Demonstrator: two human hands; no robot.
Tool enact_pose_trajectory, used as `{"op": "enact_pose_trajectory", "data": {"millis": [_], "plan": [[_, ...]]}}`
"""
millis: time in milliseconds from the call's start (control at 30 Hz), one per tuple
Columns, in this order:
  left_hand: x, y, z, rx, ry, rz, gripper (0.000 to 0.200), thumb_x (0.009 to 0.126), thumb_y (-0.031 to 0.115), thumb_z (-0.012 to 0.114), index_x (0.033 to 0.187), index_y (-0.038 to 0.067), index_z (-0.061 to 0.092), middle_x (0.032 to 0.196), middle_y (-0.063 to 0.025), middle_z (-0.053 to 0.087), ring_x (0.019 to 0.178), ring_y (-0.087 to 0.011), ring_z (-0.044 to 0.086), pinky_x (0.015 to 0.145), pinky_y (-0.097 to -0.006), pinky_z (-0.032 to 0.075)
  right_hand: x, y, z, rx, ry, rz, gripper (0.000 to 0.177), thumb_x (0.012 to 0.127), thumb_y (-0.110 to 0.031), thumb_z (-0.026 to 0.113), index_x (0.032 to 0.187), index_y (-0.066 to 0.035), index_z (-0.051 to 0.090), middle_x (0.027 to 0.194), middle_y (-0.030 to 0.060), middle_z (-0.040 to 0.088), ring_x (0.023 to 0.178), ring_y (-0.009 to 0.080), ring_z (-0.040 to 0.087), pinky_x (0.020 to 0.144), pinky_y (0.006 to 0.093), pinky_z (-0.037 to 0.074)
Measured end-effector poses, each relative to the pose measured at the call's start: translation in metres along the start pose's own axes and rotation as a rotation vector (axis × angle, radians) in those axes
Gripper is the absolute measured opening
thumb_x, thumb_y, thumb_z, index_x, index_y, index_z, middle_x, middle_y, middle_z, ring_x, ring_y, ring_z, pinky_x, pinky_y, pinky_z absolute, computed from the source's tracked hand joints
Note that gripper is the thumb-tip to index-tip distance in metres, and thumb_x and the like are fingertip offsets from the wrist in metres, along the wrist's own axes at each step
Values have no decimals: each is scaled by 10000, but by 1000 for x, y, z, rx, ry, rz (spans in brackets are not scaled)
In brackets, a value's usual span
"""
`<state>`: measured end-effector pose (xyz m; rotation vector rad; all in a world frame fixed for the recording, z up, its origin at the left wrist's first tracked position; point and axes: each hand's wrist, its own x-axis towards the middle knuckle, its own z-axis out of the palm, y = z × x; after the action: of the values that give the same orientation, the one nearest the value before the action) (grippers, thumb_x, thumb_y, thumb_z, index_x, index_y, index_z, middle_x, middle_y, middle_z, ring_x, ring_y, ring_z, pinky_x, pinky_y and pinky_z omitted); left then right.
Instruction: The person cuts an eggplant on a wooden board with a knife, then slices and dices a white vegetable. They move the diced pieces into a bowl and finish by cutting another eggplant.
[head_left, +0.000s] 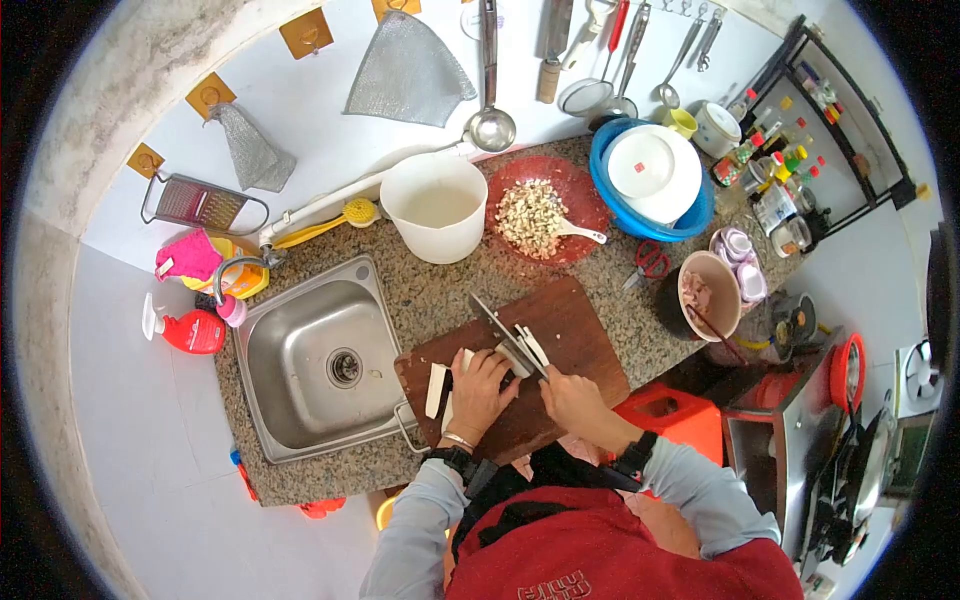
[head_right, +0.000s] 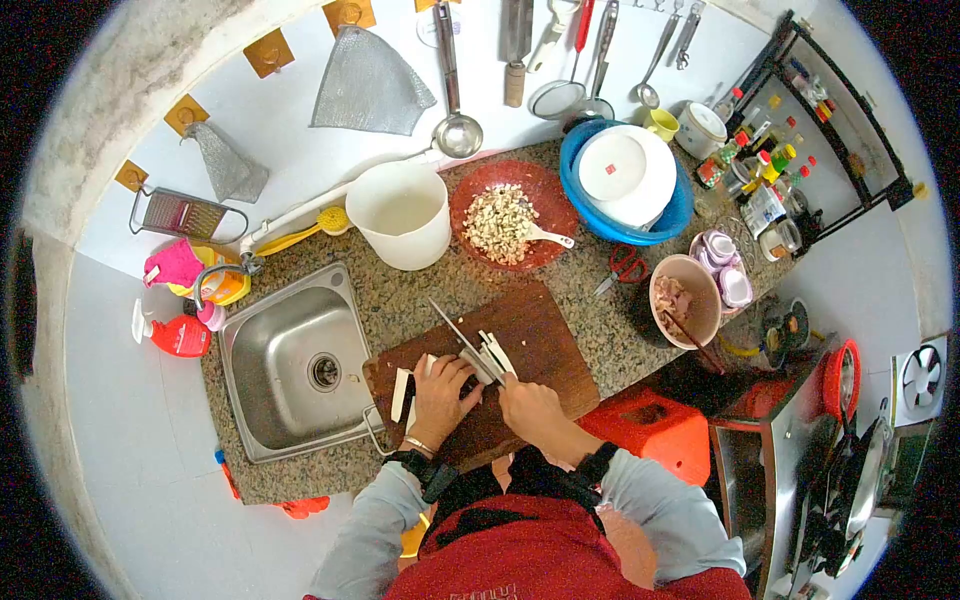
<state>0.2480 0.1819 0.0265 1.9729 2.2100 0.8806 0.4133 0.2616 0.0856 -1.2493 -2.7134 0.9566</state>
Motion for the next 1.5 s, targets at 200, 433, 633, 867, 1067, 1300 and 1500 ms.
{"op": "enact_pose_trajectory", "data": {"millis": [200, 433, 633, 867, 1067, 1300, 1500], "plan": [[1, 1, -5, -20, 4, 2, 288, 747, 262, 738, 967, 98, 649, 1057, -25, 615, 1095, -222, 530, 1032, -539, 287, -10, 6, -7, 26, 26, 55, 231, 924, -231, 502, 1011, -19, 526, 639, 246, 606, 616, 451, 606, 557, 557, 466], [-1, 2, -3, 12, 14, -1, 311, 733, 288, 752, 971, 113, 654, 1066, -29, 628, 1102, -230, 535, 1032, -537, 295, -33, -10, -29, -17, -34, 27, 202, 944, -211, 465, 1019, -30, 517, 701, 233, 633, 643, 445, 618, 585, 555, 479], [0, 2, -3, 17, 7, 2, 307, 737, 293, 750, 962, 108, 654, 1067, -31, 626, 1095, -233, 538, 1031, -538, 295, -31, -4, -24, -17, -25, -4, 205, 942, -208, 471, 1014, -19, 502, 674, 240, 623, 625, 441, 617, 566, 555, 480], [0, 1, -2, -16, -5, -9, 299, 733, 284, 752, 956, 111, 653, 1054, -30, 625, 1096, -226, 537, 1035, -539, 290, -41, -5, -25, -66, -78, 25, 188, 937, -197, 476, 990, -17, 498, 650, 238, 617, 618, 438, 621, 550, 551, 481], [3, 3, -4, -9, 5, 7, 295, 729, 276, 754, 950, 106, 657, 1042, -26, 627, 1091, -224, 538, 1034, -534, 287, -16, -3, -5, -44, -39, 1, 209, 932, -208, 488, 1017, -18, 505, 653, 242, 615, 617, 443, 615, 556, 553, 479], [1, 1, -4, -15, 3, 10, 306, 727, 280, 755, 959, 105, 657, 1051, -27, 627, 1090, -232, 537, 1031, -535, 284, -23, -3, -11, -3, 19, -3, 225, 933, -221, 494, 1053, -32, 513, 655, 231, 613, 608, 434, 610, 536, 536, 477], [0, 4, -4, -8, 2, 2, 307, 726, 279, 761, 956, 104, 658, 1044, -25, 630, 1090, -228, 538, 1033, -536, 282, -39, -14, -29, -48, 8, -52, 204, 927, -188, 498, 1043, -21, 513, 696, 216, 637, 615, 410, 627, 539, 515, 492]]}}
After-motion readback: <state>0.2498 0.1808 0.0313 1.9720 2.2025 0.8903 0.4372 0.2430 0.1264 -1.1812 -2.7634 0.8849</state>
